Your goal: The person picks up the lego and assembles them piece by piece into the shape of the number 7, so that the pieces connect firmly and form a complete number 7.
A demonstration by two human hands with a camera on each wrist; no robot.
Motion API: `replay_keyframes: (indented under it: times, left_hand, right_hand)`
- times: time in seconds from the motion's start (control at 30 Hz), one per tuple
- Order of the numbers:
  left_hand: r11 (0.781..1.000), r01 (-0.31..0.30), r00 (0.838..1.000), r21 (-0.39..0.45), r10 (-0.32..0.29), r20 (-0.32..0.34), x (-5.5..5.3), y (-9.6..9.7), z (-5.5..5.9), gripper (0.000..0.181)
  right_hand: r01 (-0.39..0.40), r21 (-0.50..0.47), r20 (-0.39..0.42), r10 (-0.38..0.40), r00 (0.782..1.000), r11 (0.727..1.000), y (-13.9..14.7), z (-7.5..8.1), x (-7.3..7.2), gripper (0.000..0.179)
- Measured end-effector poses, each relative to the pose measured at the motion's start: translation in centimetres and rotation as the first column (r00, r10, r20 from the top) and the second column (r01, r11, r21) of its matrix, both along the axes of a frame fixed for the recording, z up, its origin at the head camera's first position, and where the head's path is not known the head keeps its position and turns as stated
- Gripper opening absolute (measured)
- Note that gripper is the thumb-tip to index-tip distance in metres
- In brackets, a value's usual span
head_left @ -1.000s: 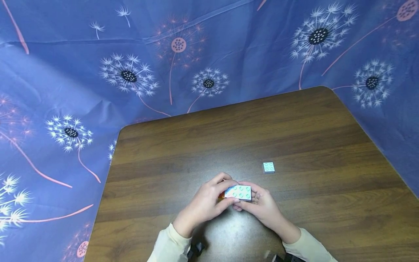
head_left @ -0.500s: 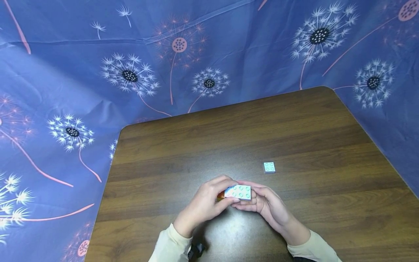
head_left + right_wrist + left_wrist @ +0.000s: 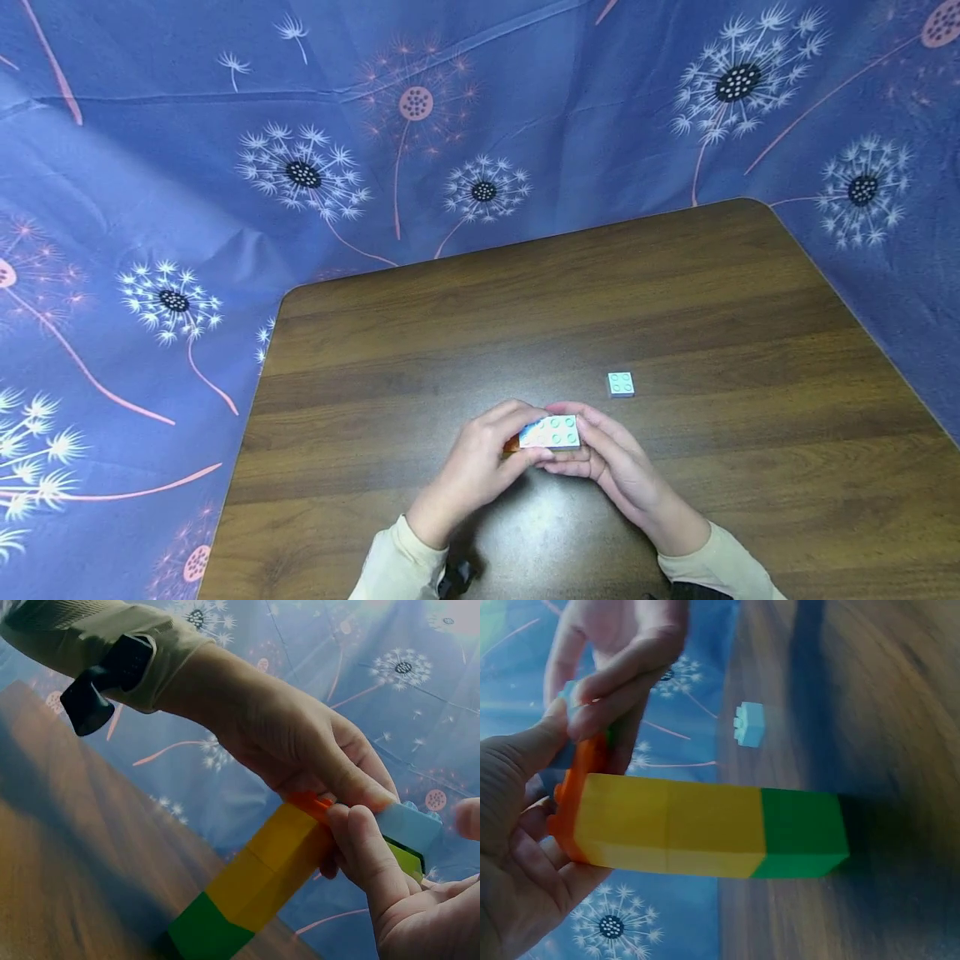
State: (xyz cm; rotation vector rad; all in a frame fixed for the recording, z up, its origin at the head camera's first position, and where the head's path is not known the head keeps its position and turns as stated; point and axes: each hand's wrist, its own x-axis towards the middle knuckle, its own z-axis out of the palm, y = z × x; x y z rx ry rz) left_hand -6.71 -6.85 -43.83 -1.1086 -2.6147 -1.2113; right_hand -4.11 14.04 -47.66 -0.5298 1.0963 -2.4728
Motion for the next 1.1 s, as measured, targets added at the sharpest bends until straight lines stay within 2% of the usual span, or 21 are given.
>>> replay_keyframes:
  times: [0.2,0.33,0.53,0.7,0.83,1.1]
  left_hand:
    - [1.000,-0.018,1.000,-0.018,0.017,-0.021,0.2,0.1,0.1,0.040]
    - [0.999,-0.033,0.999,0.008,0.033,-0.028,0.3,0.2,-0.1,0.041]
    - [0.997,-0.048,0.999,0.063,0.046,0.023,0.3,0.3,-0.5,0.041]
    - [0.995,-0.055,0.994,0.081,0.048,0.095,0.4,0.1,-0.8,0.053]
    - [0.995,-0.060,0.992,0.086,0.049,0.118,0.4,-0.1,-1.0,0.064]
    - [0.984,-0.093,0.982,0.151,0.065,0.180,0.6,-0.7,-1.9,0.066]
  right_hand:
    - [0.019,0.126,0.034,-0.023,0.999,0.992,0.0,0.1,-0.3,0.039]
    - [0.054,0.174,0.016,-0.058,0.998,0.983,-0.3,0.2,-0.4,0.044]
    - [0.060,0.135,0.021,-0.063,0.998,0.989,-0.3,0.3,-0.4,0.040]
    - [0.017,0.095,0.009,-0.018,1.000,0.995,-0.1,0.3,-0.3,0.035]
    - [0.012,0.089,-0.003,-0.012,1.000,0.996,0.0,0.3,-0.2,0.033]
    - [-0.003,0.060,-0.008,0.003,1.000,0.998,0.2,0.3,-0.1,0.032]
